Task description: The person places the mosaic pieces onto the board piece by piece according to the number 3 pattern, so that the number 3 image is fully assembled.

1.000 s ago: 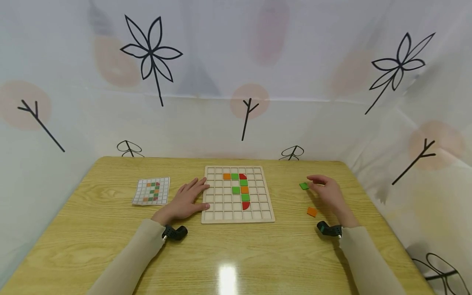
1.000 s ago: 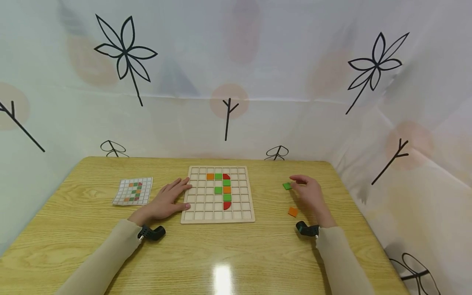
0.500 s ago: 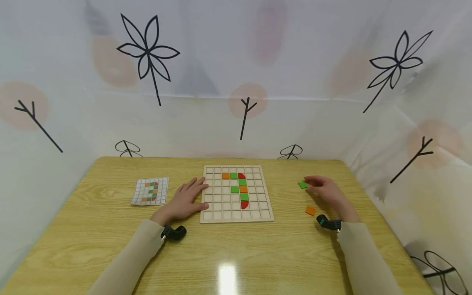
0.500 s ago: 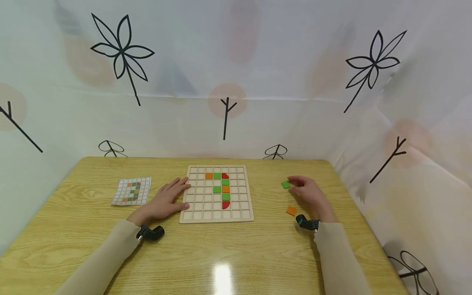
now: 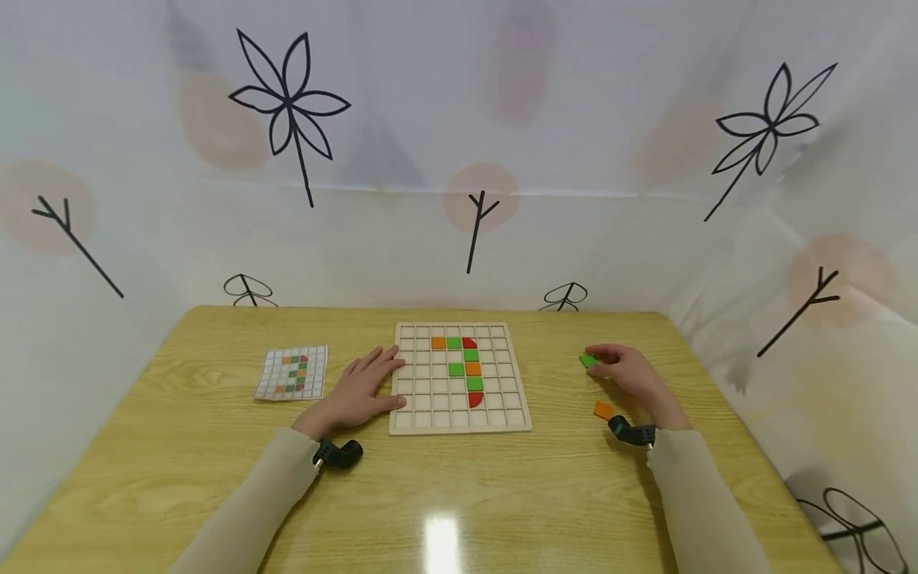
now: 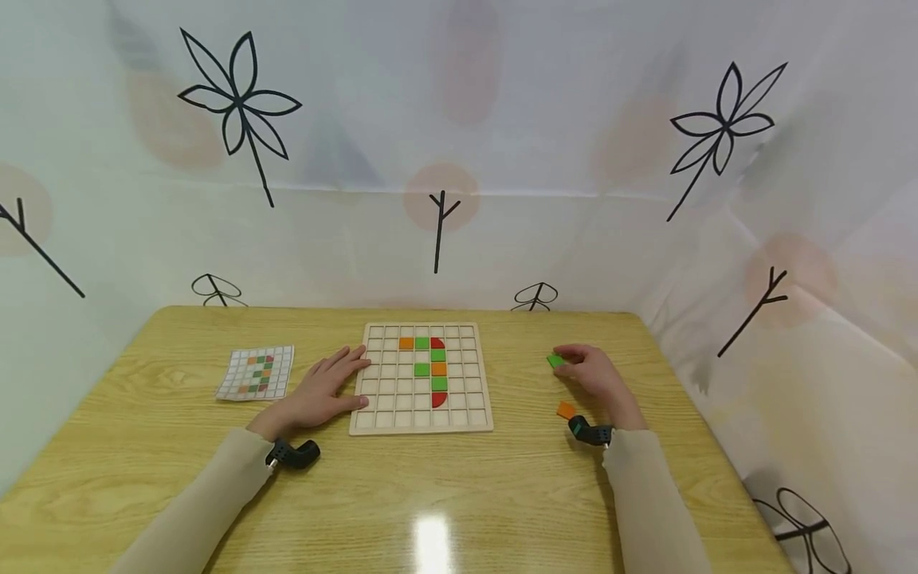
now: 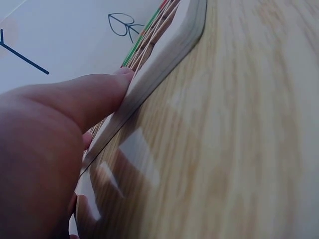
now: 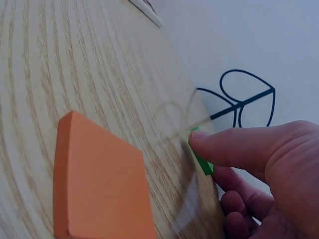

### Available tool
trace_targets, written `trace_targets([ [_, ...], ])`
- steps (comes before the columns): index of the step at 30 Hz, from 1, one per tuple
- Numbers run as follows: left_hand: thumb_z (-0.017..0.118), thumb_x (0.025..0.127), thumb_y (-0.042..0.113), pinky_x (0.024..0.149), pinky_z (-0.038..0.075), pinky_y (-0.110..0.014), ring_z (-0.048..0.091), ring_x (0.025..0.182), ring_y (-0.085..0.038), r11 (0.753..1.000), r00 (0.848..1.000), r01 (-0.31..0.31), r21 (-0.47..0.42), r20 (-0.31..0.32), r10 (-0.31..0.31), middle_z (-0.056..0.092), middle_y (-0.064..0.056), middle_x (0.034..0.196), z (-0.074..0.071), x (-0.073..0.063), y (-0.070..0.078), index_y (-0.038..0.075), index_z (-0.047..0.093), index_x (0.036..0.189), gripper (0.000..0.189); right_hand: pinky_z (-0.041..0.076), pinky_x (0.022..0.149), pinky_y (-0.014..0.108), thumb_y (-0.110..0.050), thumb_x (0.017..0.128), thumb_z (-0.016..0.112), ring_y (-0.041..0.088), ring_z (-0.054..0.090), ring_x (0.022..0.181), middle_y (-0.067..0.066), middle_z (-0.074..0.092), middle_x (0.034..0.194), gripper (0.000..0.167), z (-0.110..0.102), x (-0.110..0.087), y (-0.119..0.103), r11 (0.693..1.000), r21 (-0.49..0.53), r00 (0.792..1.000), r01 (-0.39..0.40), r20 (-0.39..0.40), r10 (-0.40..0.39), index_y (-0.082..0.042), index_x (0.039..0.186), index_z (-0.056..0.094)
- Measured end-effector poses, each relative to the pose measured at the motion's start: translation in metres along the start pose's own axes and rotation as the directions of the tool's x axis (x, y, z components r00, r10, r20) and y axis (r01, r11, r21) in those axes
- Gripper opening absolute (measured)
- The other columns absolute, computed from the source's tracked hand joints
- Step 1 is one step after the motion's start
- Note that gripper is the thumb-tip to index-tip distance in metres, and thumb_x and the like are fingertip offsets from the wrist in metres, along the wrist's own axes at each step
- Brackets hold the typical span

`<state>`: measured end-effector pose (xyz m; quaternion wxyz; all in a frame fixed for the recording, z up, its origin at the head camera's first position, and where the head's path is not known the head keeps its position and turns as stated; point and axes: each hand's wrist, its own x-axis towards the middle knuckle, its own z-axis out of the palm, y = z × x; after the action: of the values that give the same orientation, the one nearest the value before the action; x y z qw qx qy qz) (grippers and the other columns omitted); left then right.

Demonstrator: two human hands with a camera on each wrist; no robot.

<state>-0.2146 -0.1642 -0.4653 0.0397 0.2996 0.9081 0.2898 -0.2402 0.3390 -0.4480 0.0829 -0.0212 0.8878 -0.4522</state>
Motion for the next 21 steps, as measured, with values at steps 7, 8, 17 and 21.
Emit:
trace_targets([
  [7,0.062,0.098,0.043,0.115,0.005,-0.064,0.008,0.151,-0.037,1.000,1.000,0.017,0.006,0.008,-0.017,0.018,-0.013,0.164,-0.0015,0.0001,0.0018,0.008,0.040,0.153,0.068,0.044,0.074,0.029,-0.016,0.095,0.070,0.029,0.048,0.103,0.027,0.049,0.133,0.054,0.0018,-0.0017,-0.0048,1.000,-0.014,1.000,0.001,-0.006,-0.001,0.007,0.140,0.051],
  [8,0.061,0.098,0.044,0.115,0.005,-0.064,0.008,0.151,-0.037,1.000,1.000,0.020,0.008,0.010,-0.020,0.018,-0.013,0.164,-0.0011,0.0001,0.0015,0.008,0.040,0.152,0.068,0.044,0.074,0.029,-0.017,0.095,0.070,0.029,0.048,0.103,0.026,0.051,0.132,0.053,0.0025,-0.0014,-0.0048,1.000,-0.024,1.000,-0.003,-0.014,0.003,0.006,0.139,0.052],
  [17,0.062,0.097,0.043,0.115,0.006,-0.064,0.008,0.151,-0.037,1.000,1.000,0.017,0.003,0.005,-0.017,0.018,-0.013,0.164,-0.0004,0.0002,0.0010,0.008,0.041,0.152,0.068,0.042,0.078,0.032,-0.016,0.096,0.069,0.031,0.048,0.103,0.025,0.053,0.126,0.049,0.0051,-0.0006,-0.0036,0.997,-0.079,0.999,0.010,-0.042,-0.014,0.006,0.137,0.054],
  [21,0.062,0.098,0.043,0.115,0.006,-0.064,0.008,0.151,-0.036,1.000,1.000,0.018,0.012,0.001,-0.018,0.018,-0.012,0.165,0.0001,0.0004,-0.0004,0.009,0.040,0.153,0.068,0.042,0.080,0.033,-0.016,0.095,0.069,0.029,0.048,0.101,0.021,0.054,0.118,0.051,0.0059,0.0000,-0.0045,0.997,-0.073,0.998,0.011,-0.053,-0.015,0.008,0.137,0.052],
])
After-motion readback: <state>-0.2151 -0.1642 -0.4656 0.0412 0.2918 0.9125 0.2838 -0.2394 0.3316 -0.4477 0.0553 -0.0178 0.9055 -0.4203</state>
